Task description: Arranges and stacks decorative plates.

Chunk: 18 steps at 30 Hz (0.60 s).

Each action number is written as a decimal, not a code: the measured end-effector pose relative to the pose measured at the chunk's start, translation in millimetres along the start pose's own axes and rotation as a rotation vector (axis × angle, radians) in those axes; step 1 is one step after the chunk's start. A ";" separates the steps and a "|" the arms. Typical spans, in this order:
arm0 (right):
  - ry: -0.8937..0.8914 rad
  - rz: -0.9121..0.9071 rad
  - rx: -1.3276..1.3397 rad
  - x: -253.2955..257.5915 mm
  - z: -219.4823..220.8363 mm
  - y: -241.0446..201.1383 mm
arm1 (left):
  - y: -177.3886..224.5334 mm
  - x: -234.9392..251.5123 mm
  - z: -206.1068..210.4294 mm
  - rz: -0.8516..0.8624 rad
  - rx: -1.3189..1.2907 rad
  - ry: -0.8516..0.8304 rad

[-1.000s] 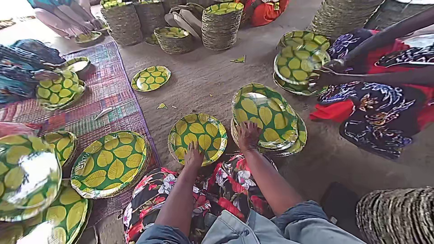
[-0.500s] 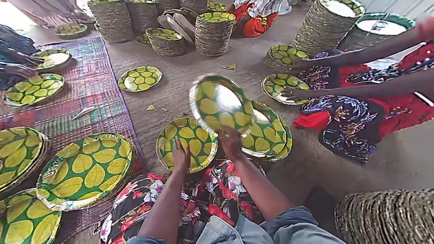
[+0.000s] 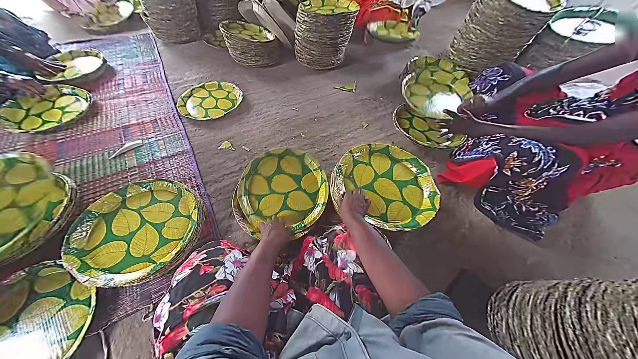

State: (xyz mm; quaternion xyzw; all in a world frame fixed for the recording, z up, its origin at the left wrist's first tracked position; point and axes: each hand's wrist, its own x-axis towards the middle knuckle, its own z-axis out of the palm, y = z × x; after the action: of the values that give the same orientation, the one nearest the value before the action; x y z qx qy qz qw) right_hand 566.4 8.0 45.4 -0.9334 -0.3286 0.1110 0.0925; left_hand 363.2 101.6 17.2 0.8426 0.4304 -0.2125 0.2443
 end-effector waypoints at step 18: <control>-0.444 -0.966 -0.115 -21.8 36.0 -30.9 | -12.9 2.9 -8.7 0.029 -0.401 0.942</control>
State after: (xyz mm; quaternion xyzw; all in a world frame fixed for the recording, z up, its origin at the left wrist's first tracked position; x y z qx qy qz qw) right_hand 521.9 21.5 21.7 -0.6333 -0.7382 0.2322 0.0098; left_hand 355.3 115.2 19.5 0.7894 0.5145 0.2802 0.1834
